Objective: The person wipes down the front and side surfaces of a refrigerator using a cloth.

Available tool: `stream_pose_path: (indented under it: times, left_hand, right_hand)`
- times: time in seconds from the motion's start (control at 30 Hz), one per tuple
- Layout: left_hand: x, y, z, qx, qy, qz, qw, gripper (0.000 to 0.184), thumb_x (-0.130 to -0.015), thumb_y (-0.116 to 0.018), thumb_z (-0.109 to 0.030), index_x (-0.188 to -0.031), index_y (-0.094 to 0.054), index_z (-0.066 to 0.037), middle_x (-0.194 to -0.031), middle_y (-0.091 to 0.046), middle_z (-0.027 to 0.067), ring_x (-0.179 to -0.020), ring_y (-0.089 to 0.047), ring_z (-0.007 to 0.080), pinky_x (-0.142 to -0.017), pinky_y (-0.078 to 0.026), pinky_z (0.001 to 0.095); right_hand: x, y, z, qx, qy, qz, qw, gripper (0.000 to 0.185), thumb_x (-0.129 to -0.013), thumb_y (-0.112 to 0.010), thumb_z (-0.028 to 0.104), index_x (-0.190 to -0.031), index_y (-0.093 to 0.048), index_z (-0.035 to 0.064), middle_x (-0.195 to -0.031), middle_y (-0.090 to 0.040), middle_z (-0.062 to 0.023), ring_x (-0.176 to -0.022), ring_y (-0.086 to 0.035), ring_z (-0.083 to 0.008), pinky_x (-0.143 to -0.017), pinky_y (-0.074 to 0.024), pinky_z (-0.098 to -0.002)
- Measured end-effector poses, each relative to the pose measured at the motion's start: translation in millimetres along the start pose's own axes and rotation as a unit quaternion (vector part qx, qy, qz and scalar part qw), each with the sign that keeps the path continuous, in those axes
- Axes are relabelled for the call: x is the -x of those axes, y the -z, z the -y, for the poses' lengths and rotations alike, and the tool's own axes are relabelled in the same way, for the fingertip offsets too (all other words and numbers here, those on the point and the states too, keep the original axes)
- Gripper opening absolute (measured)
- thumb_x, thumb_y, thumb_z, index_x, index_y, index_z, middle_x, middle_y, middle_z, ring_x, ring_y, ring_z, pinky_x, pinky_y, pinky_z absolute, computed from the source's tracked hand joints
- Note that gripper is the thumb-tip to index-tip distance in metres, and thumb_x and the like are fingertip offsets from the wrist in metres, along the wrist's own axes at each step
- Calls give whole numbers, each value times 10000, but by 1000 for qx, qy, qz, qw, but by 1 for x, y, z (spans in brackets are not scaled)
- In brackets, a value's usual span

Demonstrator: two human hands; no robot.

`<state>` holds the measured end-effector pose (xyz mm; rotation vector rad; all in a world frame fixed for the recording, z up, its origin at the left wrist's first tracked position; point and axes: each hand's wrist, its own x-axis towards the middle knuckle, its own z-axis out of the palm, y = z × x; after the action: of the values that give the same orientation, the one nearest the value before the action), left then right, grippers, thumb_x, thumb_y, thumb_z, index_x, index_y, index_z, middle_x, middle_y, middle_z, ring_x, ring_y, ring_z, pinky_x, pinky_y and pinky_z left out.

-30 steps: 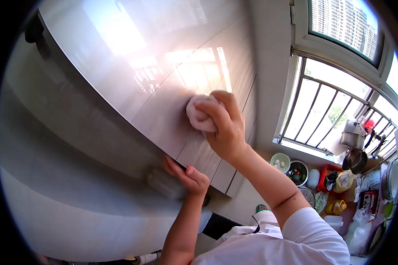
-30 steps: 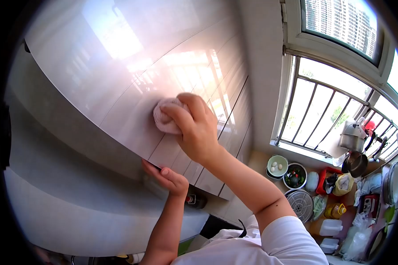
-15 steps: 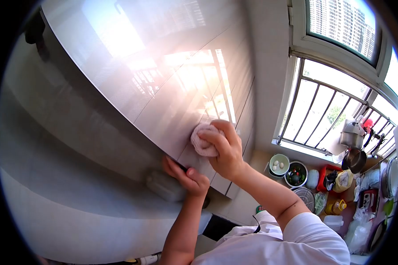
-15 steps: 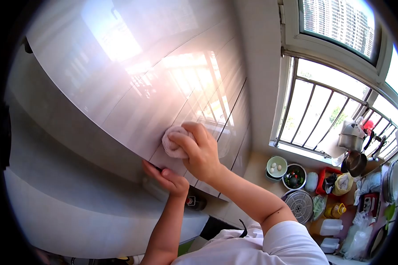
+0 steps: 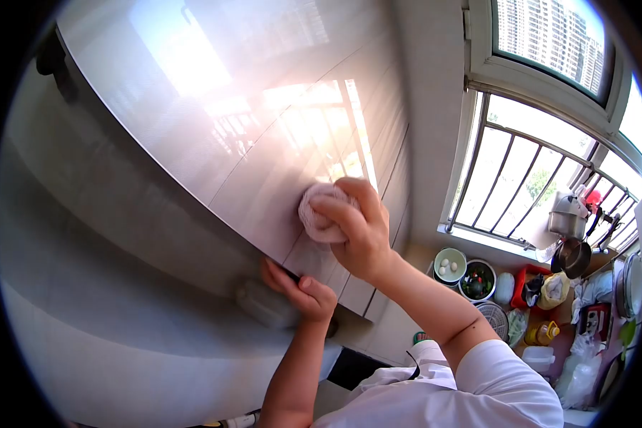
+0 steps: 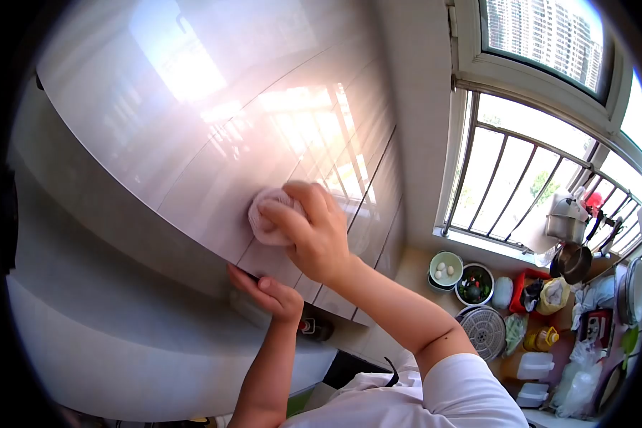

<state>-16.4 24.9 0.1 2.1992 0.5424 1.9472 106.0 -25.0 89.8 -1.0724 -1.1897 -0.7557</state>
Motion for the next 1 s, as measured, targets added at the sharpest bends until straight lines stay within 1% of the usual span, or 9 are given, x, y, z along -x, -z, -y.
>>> stream_pose_path:
  times: [0.07, 0.27, 0.37, 0.57, 0.77, 0.83, 0.9, 0.97, 1.0]
  left_hand:
    - [-2, 3, -2, -26, -2, 9, 1000, 593, -1037, -269, -322, -1452, -161, 87, -1421, -220, 336, -1272, -339, 434, -1043, -301, 494]
    - [-6, -1, -3, 3, -9, -5, 1000, 592, -1032, -290, -329, -1455, -185, 71, -1408, -249, 336, -1265, -345, 437, -1033, -313, 502]
    - [-1, -1, -4, 25, 5, -5, 1000, 595, -1032, -290, -336, -1454, -192, 73, -1410, -251, 334, -1267, -345, 435, -1035, -313, 502]
    - [-4, -3, -1, -32, -19, -4, 999, 602, -1033, -284, -347, -1454, -191, 73, -1425, -232, 330, -1282, -344, 423, -1044, -312, 494]
    - [2, -7, -2, 58, 38, -24, 997, 614, -1033, -282, -352, -1447, -193, 92, -1424, -248, 330, -1283, -348, 419, -1054, -301, 484]
    - [3, -2, -1, 20, 31, -12, 999, 608, -1034, -284, -340, -1445, -199, 100, -1428, -256, 323, -1295, -341, 427, -1069, -289, 480]
    - [2, -4, 3, 0, 9, -25, 1000, 592, -1038, -277, -319, -1443, -203, 108, -1433, -260, 323, -1302, -338, 432, -1077, -280, 477]
    - [4, -3, 4, -32, -12, -24, 999, 577, -1043, -259, -300, -1441, -201, 114, -1441, -248, 330, -1314, -329, 434, -1081, -273, 477]
    - [3, -3, 4, -32, -14, -22, 999, 576, -1045, -251, -300, -1444, -194, 112, -1449, -235, 334, -1326, -320, 431, -1087, -265, 476]
  right_hand:
    - [-25, -8, -7, 6, 12, -35, 999, 440, -596, -718, 34, -1019, -652, 138, -1016, -550, -123, -802, -577, -304, -625, -474, -386]
    - [28, 2, 10, -36, 3, 24, 999, 406, -615, -729, 58, -1002, -649, 150, -978, -567, -106, -742, -592, -288, -597, -481, -363]
    - [14, 3, 4, -22, 9, 23, 999, 429, -607, -745, 64, -1015, -648, 153, -999, -564, -115, -765, -596, -287, -605, -489, -362]
    - [-44, -9, -11, -7, -21, -63, 998, 451, -586, -731, -25, -1006, -658, 122, -1047, -553, -136, -823, -604, -317, -637, -496, -359]
    - [54, 4, 12, -62, 13, 46, 997, 385, -624, -754, 83, -993, -674, 159, -1007, -571, -120, -765, -623, -286, -617, -507, -357]
    - [45, 3, -9, -26, -9, 29, 999, 392, -626, -736, 44, -997, -667, 151, -1009, -578, -126, -762, -628, -289, -621, -511, -363]
    - [17, -1, -37, 1, -122, -35, 992, 334, -694, -653, -38, -989, -641, 117, -1016, -587, -152, -812, -637, -321, -658, -509, -382]
    - [1, -3, -82, 57, -215, -54, 974, 231, -777, -613, -8, -991, -627, 79, -1034, -593, -139, -838, -615, -354, -715, -498, -409]
    - [4, -3, -93, 65, -210, -59, 974, 230, -782, -610, -5, -997, -626, 76, -1027, -592, -137, -838, -615, -353, -716, -498, -408]
